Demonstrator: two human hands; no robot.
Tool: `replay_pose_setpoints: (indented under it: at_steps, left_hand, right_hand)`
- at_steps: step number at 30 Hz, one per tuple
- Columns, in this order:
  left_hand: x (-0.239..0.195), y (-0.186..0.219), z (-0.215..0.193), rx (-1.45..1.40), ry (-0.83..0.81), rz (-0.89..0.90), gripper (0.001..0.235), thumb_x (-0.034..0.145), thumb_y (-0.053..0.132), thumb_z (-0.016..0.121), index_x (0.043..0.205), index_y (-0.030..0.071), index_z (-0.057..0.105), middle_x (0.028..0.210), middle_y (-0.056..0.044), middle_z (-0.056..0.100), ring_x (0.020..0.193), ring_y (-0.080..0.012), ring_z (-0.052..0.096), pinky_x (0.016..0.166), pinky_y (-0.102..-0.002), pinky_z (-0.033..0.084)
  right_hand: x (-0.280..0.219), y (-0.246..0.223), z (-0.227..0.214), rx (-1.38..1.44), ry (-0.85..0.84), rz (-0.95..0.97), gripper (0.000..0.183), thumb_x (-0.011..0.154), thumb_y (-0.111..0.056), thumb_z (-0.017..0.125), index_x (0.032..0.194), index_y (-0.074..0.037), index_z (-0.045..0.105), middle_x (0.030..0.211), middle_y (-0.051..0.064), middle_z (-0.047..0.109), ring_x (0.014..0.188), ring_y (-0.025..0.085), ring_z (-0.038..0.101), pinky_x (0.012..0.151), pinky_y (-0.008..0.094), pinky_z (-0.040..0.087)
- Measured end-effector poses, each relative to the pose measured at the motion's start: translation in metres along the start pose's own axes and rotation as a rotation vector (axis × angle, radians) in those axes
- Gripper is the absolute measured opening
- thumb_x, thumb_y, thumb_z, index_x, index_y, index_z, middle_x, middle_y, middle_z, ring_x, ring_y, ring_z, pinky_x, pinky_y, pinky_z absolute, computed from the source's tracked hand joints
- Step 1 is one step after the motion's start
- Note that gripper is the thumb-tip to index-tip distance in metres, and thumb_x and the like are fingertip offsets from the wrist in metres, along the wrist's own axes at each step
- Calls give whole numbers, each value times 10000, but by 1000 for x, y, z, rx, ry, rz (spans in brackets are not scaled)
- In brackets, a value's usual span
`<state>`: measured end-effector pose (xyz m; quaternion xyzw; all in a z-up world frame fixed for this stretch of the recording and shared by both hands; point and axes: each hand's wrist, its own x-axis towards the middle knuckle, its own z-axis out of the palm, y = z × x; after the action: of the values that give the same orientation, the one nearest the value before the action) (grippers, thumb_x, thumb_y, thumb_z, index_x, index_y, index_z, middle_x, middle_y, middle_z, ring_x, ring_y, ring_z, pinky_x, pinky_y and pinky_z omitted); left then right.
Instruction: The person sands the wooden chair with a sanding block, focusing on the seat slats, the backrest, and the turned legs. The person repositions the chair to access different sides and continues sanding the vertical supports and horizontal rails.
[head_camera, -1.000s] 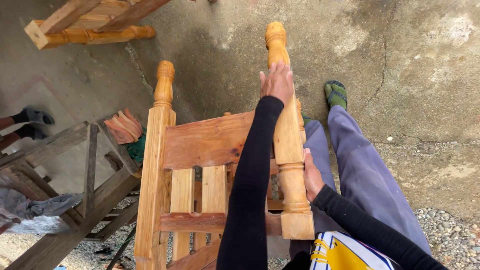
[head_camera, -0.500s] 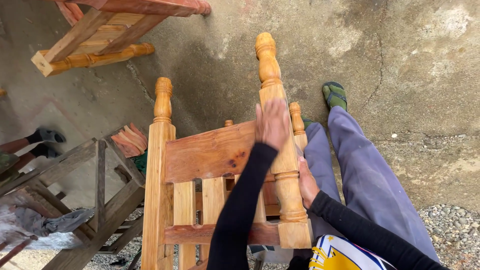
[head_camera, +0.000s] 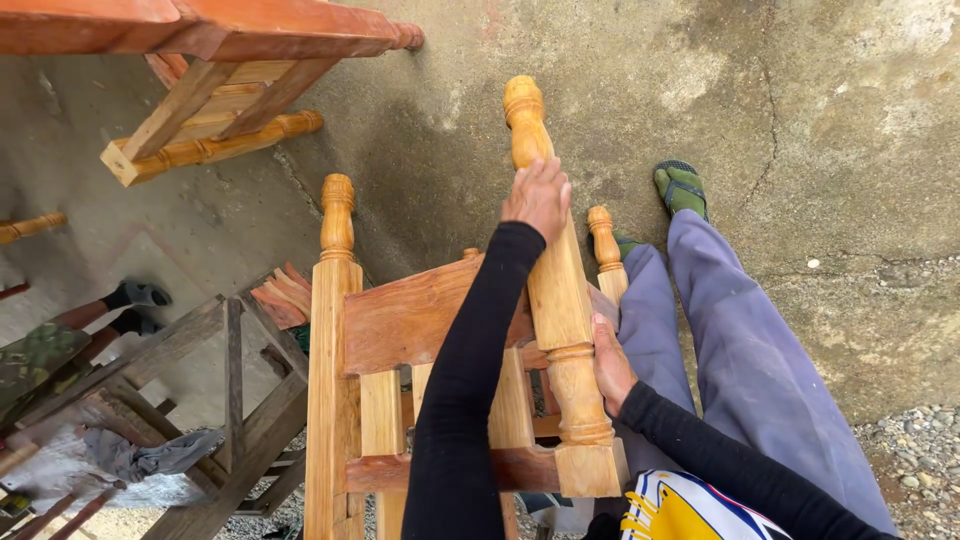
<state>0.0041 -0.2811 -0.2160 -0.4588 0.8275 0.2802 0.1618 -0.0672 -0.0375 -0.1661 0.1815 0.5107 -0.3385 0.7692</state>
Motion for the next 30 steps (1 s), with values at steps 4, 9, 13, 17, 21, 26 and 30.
replay_pose_setpoints:
  at_steps: [4,9,13,17,21,26,30]
  left_hand:
    - [-55,11,7,-48,171,117,328,993,199,553,1257,36,656,1431,-181,592,1387,-374,509,1209,-523,323]
    - [-205,89,-22,-258,62,202,431,1058,206,531,1453,39,572,1583,-162,514,1535,-365,427,1300,-547,250]
    - [-141,50,-4,-130,18,256,441,948,150,575,1378,61,621,1562,-183,516,1500,-364,417,1251,-569,250]
    - [-46,-3,31,-130,126,103,355,1053,232,503,1344,85,644,1527,-135,545,1477,-325,447,1237,-572,279]
    - [-66,7,30,-111,202,167,404,1042,189,503,1413,57,596,1548,-178,515,1486,-380,413,1247,-590,247]
    - [-212,91,-16,-410,139,101,424,1046,142,542,1461,64,578,1589,-172,501,1552,-356,374,1281,-598,185]
    - [-158,50,13,-163,205,85,467,1081,200,429,1518,72,531,1591,-160,491,1545,-311,376,1304,-613,153]
  right_hand:
    - [-5,-6,3,5,-28,-22,576,1058,-535,302,1444,-127,433,1277,111,615,1121,210,619,947,376,538]
    - [18,26,-18,58,-126,-80,607,1030,-541,273,1498,-175,395,1421,66,560,1297,190,559,1071,338,482]
    - [11,16,-13,-4,-42,-35,631,1039,-545,291,1532,-165,388,1449,79,539,1314,203,538,1060,364,483]
    - [5,-2,-6,-18,-41,-32,671,1031,-552,299,1620,-232,265,1537,33,485,1318,187,515,1068,351,454]
    - [-1,-8,-2,1,-38,-6,669,1036,-561,298,1597,-199,340,1474,74,548,1261,207,569,1023,374,497]
    - [21,16,-19,83,-76,57,683,1031,-583,282,1489,-113,470,1359,99,627,1199,225,635,977,394,549]
    - [13,6,-10,63,15,106,686,1025,-603,334,1459,-101,506,1228,147,639,1057,269,633,897,444,542]
